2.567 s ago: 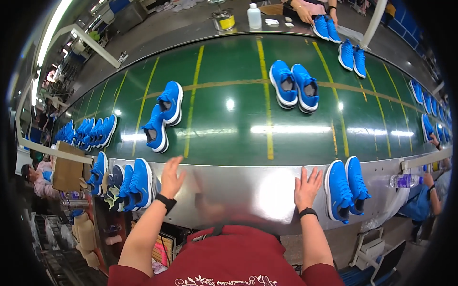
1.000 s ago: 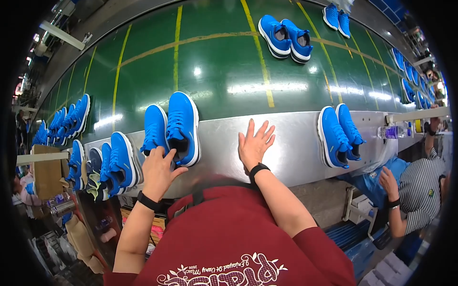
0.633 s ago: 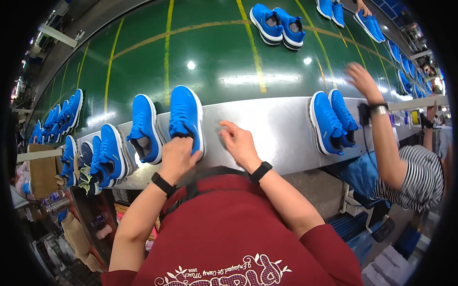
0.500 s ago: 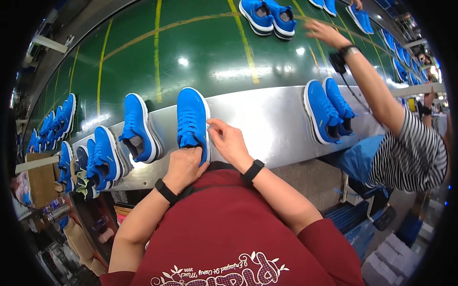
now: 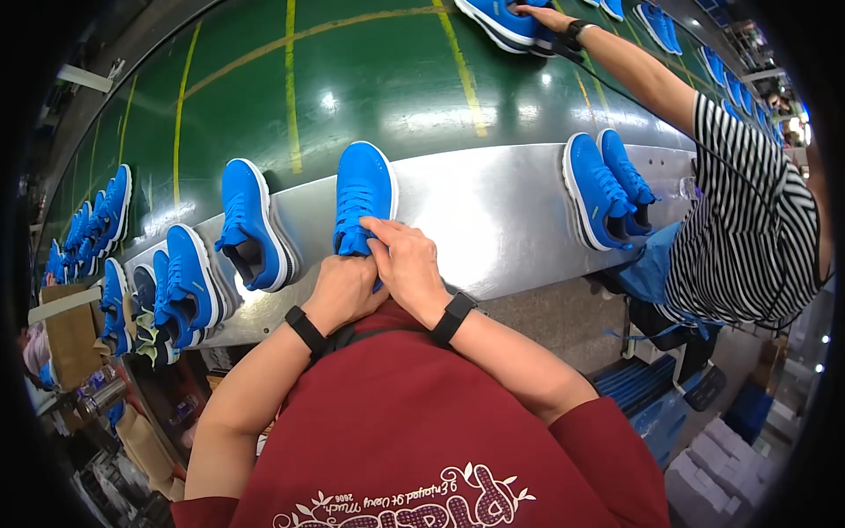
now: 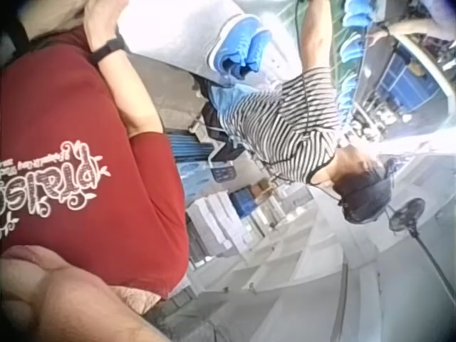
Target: The recorder is organizing blue sneakers on a conveyor belt, adjusting laces and positioning them for inspection or the next stage of assembly.
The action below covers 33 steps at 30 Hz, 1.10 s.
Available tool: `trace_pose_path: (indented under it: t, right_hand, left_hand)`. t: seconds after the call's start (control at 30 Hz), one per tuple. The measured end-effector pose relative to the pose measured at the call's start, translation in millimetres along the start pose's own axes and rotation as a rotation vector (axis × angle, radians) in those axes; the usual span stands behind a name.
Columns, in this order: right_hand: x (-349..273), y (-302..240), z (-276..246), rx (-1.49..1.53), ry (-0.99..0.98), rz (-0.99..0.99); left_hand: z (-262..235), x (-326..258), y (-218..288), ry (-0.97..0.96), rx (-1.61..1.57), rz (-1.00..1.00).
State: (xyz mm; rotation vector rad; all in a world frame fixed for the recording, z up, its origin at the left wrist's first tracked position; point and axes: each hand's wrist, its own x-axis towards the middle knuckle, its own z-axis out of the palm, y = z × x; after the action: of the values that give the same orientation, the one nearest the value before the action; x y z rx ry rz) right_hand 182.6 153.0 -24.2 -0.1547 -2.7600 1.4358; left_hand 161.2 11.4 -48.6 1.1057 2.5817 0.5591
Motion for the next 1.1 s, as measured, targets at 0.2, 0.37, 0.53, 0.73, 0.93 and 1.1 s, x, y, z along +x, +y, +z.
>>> trace_pose_path:
  t: [0.2,0.37,0.53,0.73,0.93,1.1]
  right_hand:
    - [25,-1,-17,0.039,-0.106,0.118]
    - [65,3,-34,0.145,-0.481,0.297]
    - [74,28,-32,0.56,-0.625,0.48]
    - [80,31,-46,0.825,-0.689,0.553]
    - [79,45,-55,0.608,-0.453,0.355]
    - [41,65,-54,0.489,-0.696,0.184]
  left_hand:
    - [-4,0,1,0.06,0.0,0.005]
    - [-6,-1,1,-0.009,0.008,-0.006]
    - [-5,-3,-1,-0.027,0.012,-0.028]
    - [-5,-3,2,-0.04,0.013,-0.06]
    - [-20,1,10,-0.134,-0.111,-0.089]
    - [-24,13,38,-0.135,-0.28,-0.013]
